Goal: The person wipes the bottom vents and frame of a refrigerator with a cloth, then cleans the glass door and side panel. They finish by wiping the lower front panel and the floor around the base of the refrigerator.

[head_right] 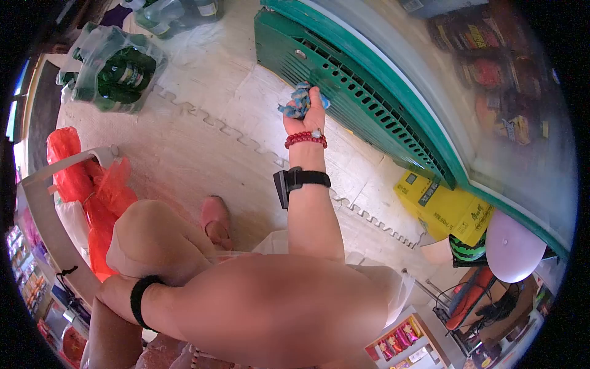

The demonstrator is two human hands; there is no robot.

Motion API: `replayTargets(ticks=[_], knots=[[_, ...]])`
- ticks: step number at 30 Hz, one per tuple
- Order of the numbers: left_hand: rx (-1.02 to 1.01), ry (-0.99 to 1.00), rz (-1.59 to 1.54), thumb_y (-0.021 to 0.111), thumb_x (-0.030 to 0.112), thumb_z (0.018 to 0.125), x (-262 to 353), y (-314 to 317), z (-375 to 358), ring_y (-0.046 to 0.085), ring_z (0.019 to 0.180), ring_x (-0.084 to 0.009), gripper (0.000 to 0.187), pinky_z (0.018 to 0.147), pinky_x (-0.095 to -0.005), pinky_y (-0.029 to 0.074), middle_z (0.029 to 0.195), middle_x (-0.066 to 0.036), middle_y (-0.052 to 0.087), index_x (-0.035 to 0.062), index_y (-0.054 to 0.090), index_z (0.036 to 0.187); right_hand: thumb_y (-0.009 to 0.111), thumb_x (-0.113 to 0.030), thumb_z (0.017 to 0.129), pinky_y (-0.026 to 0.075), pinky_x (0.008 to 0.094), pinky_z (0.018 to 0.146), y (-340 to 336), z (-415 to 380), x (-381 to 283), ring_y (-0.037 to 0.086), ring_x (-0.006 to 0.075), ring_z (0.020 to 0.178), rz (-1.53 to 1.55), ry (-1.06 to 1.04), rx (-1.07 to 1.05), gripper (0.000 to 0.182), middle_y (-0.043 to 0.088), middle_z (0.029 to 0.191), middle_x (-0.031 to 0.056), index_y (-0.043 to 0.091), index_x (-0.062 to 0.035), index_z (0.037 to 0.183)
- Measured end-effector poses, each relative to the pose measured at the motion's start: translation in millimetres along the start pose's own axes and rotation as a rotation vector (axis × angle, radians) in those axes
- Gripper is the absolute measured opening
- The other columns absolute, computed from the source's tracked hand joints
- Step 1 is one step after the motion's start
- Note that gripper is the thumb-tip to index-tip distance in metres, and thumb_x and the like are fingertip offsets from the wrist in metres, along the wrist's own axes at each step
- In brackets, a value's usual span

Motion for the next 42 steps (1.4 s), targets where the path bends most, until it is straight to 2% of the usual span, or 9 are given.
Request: replayTargets(ticks=[4,19,26,30,33,35,37,39,42], knots=[[-0.031,-0.007,-0.004,0.064,0.013,0.067,-1.1,0.8,1.5,0.062,0.070,-0.0166,0.040,0.056,-0.0291,0.050,0.089,-0.003,0.062,0.0093,0.060,0.106,0.062,-0.015,0.085,0.039,0.0249,0.046,-6.5,12.0,-1.2,0.050,0.0120,0.060,-0.005,-0.001,0.037,0.008,0.061,0.080,0.0011,0.059,-0.0093,0.089],[-0.054,-0.023,0.010,0.063,0.012,0.068,-5.3,3.6,8.4,0.061,0.069,-0.0167,0.040,0.055,-0.0280,0.049,0.088,-0.003,0.061,0.0085,0.060,0.107,0.064,-0.011,0.082,0.039,0.0254,0.047,2.5,7.1,1.3,0.051,0.0129,0.058,-0.066,0.000,0.074,0.007,0.059,0.075,0.0012,0.058,-0.0104,0.086],[-0.052,-0.019,0.020,0.064,0.016,0.077,-3.0,9.1,10.9,0.062,0.066,-0.0176,0.029,0.057,-0.0276,0.049,0.086,-0.004,0.061,0.0081,0.060,0.105,0.060,-0.012,0.078,0.041,0.0305,0.048,3.8,-3.7,-8.1,0.051,0.0182,0.057,-0.625,-0.048,0.030,0.008,0.059,0.075,0.0067,0.055,-0.0077,0.083],[-0.068,-0.017,0.044,0.064,0.017,0.077,0.1,11.3,14.6,0.062,0.068,-0.0174,0.028,0.058,-0.0277,0.050,0.086,-0.004,0.062,0.0088,0.060,0.104,0.055,-0.010,0.079,0.045,0.0329,0.048,2.8,-36.5,10.0,0.055,0.0170,0.059,-0.301,-0.082,0.118,0.005,0.061,0.072,0.0072,0.055,-0.0068,0.083],[-0.055,-0.003,0.051,0.064,0.018,0.078,1.4,12.3,15.7,0.062,0.068,-0.0171,0.028,0.057,-0.0280,0.050,0.086,-0.004,0.062,0.0093,0.060,0.104,0.060,0.000,0.074,0.049,0.0297,0.064,20.5,-46.3,11.4,0.059,0.0197,0.070,-0.278,-0.254,-0.048,0.021,0.060,0.085,0.0082,0.055,-0.0046,0.094],[-0.071,-0.020,0.039,0.064,0.019,0.078,2.9,14.9,16.2,0.062,0.068,-0.0172,0.029,0.058,-0.0284,0.050,0.086,-0.004,0.061,0.0093,0.060,0.104,0.056,0.003,0.076,0.048,0.0262,0.058,54.4,-78.7,-6.3,0.056,0.0158,0.065,-0.778,-0.970,-0.248,0.015,0.061,0.086,0.0062,0.055,-0.0050,0.088],[-0.076,-0.006,0.024,0.064,0.019,0.077,5.2,17.8,16.7,0.062,0.068,-0.0173,0.029,0.058,-0.0287,0.050,0.085,-0.004,0.061,0.0094,0.060,0.104,0.058,0.009,0.070,0.047,0.0286,0.065,66.3,-91.0,-13.3,0.054,0.0182,0.068,-0.730,-0.860,-0.227,0.021,0.058,0.086,0.0047,0.057,-0.0064,0.085],[-0.074,0.003,0.014,0.064,0.019,0.077,6.4,18.2,17.4,0.062,0.068,-0.0175,0.029,0.058,-0.0290,0.050,0.085,-0.004,0.061,0.0095,0.059,0.104,0.060,0.009,0.062,0.046,0.0333,0.071,110.9,-139.0,-14.8,0.052,0.0222,0.073,-1.341,-1.713,-0.314,0.030,0.054,0.083,0.0036,0.061,-0.0100,0.084],[-0.125,-0.005,0.017,0.064,0.018,0.077,10.2,21.7,15.9,0.061,0.069,-0.0179,0.029,0.059,-0.0296,0.050,0.085,-0.004,0.061,0.0092,0.060,0.104,0.062,0.005,0.058,0.045,0.0358,0.075,111.6,-131.5,-38.2,0.053,0.0244,0.083,-1.573,-1.799,-0.303,0.033,0.054,0.084,0.0051,0.067,-0.0153,0.084]])
Point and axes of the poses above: each hand's wrist, its own z-axis towards the middle knuckle, its own y-axis out of the palm, x = y × z, the point moved 6 cm from there along z, towards the middle knuckle
